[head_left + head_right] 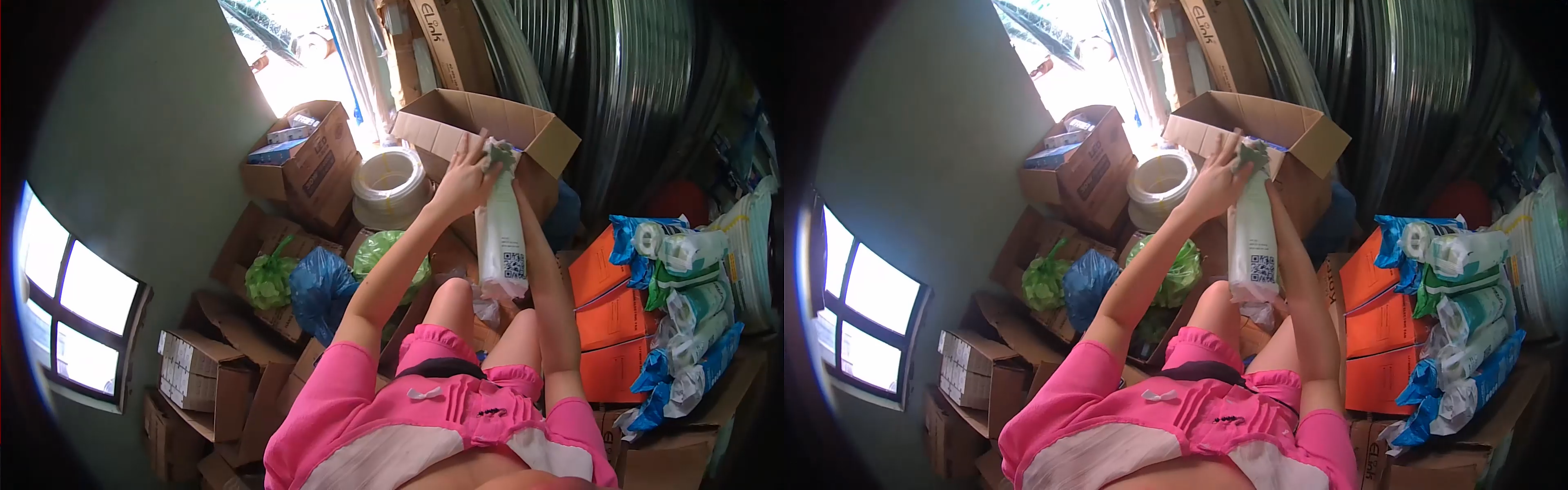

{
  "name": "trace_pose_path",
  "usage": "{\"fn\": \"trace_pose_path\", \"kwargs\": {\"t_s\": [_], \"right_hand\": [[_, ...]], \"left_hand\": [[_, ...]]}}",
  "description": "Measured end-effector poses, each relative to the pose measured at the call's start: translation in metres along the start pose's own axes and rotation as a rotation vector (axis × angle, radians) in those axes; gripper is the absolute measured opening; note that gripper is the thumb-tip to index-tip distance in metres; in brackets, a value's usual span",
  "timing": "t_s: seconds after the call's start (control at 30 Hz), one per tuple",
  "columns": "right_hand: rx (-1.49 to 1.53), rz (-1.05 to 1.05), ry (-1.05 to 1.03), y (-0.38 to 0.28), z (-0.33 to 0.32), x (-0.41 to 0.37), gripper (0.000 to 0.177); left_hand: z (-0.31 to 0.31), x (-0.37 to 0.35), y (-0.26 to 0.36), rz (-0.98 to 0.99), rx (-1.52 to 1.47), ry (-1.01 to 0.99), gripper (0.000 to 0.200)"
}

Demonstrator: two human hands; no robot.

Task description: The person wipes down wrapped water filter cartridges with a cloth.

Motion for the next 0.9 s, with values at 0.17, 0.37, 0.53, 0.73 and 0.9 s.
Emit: {"fn": "trace_pose_path", "kwargs": {"t_s": [0.17, 0.37, 0.53, 0.73, 0.9], "right_hand": [[0.003, -0.012, -0.023, -0.024, -0.003, 0.000, 0.055], [-0.009, -0.010, 0.000, -0.019, -0.008, -0.014, 0.055], [-0.017, -0.001, 0.004, -0.013, -0.011, -0.023, 0.055], [-0.037, -0.046, 0.020, -0.036, -0.022, -0.019, 0.056], [-0.145, -0.132, 0.116, -0.036, -0.031, -0.032, 0.056]], "left_hand": [[0.015, -0.049, 0.076, 0.218, -0.133, -0.328, 0.048], [0.011, -0.007, 0.070, 0.359, 0.148, -0.215, 0.052], [0.009, 0.014, 0.045, 0.218, 0.128, -0.166, 0.047], [0.016, -0.054, 0.118, 0.494, -0.084, -0.343, 0.040], [0.001, -0.010, 0.080, 0.414, 0.161, -0.139, 0.041]]}}
Point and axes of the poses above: each hand's wrist, its own x-axis towards the middle knuckle, its own z-axis out of the palm, y = z × x, the point moved 10 cm from there along x, towards the middle knuckle, and after that the axes turned 7 degrees about y, right-handed, at the moved point
